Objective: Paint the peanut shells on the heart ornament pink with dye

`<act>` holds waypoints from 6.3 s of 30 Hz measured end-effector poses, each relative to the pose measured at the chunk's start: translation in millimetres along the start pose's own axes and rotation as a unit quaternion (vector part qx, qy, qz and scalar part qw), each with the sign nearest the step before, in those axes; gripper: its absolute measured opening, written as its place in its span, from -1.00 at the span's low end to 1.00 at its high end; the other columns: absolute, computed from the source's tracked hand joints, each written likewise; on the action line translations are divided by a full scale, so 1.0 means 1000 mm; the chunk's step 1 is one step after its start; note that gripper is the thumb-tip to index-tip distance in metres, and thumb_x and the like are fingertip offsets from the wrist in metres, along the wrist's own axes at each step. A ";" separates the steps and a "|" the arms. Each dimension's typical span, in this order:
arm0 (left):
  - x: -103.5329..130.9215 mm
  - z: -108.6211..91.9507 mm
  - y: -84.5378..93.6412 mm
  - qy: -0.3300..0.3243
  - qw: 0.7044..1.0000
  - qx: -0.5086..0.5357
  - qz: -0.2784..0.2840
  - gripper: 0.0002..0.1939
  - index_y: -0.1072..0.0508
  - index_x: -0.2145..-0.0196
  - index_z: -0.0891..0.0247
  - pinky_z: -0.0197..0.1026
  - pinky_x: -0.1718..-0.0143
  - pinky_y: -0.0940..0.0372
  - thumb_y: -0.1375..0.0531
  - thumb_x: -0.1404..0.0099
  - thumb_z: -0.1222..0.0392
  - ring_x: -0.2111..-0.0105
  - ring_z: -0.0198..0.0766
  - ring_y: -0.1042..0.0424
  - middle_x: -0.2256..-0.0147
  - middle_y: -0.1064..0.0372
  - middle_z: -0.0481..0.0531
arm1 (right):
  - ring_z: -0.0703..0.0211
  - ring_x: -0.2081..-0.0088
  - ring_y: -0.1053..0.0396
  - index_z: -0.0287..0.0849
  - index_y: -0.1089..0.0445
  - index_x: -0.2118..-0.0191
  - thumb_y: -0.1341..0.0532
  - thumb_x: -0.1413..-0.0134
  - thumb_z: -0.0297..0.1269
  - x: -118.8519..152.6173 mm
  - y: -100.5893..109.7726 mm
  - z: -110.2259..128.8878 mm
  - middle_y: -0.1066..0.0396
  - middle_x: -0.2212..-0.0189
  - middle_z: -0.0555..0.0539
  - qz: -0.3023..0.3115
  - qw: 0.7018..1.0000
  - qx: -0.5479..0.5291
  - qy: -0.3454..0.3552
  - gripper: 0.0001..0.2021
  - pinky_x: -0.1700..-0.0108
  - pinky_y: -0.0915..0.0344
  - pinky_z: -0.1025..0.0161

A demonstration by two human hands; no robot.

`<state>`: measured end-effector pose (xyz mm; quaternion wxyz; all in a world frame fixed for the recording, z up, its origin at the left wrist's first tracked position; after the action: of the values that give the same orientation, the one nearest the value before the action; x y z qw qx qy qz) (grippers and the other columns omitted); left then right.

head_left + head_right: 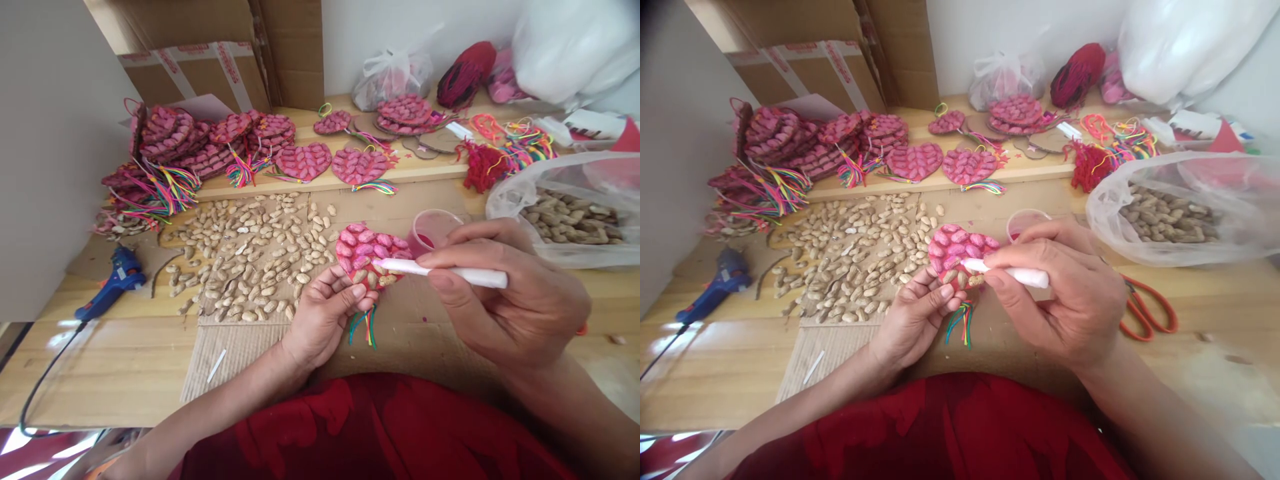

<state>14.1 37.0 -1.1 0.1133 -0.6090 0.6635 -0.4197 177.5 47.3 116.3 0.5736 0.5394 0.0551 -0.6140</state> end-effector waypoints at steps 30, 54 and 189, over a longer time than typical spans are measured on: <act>0.000 0.001 0.000 -0.015 1.000 -0.010 0.013 -0.73 -0.45 0.18 0.25 -0.40 0.27 -0.40 -0.35 -0.16 0.39 0.34 -0.42 -0.51 0.24 -0.49 -0.04 | 0.09 0.19 -0.43 -0.11 -0.51 0.22 -0.33 0.05 -0.43 -0.002 -0.004 -0.001 -0.52 0.40 0.01 0.010 0.999 -0.036 0.008 -0.79 0.08 -0.38 0.08; -0.001 0.000 -0.001 -0.023 1.000 -0.005 0.013 -0.76 -0.46 0.22 0.29 -0.40 0.29 -0.45 -0.32 -0.16 0.46 0.33 -0.39 -0.54 0.28 -0.49 -0.06 | 0.10 0.18 -0.42 -0.14 -0.51 0.21 -0.33 0.04 -0.44 0.000 -0.004 0.003 -0.53 0.39 0.00 0.019 0.999 -0.034 0.024 -0.80 0.05 -0.39 0.07; -0.001 0.001 0.003 -0.032 0.999 -0.027 0.004 -0.68 -0.41 0.13 0.26 -0.37 0.25 -0.43 -0.33 -0.16 0.42 0.31 -0.37 -0.53 0.23 -0.50 0.00 | 0.04 0.22 -0.43 -0.09 -0.49 0.22 -0.34 0.03 -0.43 0.000 -0.004 0.002 -0.54 0.42 -0.02 0.003 0.999 0.017 0.044 -0.79 0.11 -0.38 0.02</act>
<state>12.9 37.6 -4.0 0.1198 -0.6218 0.6731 -0.3819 173.5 46.9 115.1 0.5633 0.5754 0.0685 -0.5890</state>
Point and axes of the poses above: each hand's wrist, its own x-axis away from the middle knuckle, its own y-axis out of the back of the hand, z = x × y, the point moved 6 cm from there along -x, towards the middle knuckle
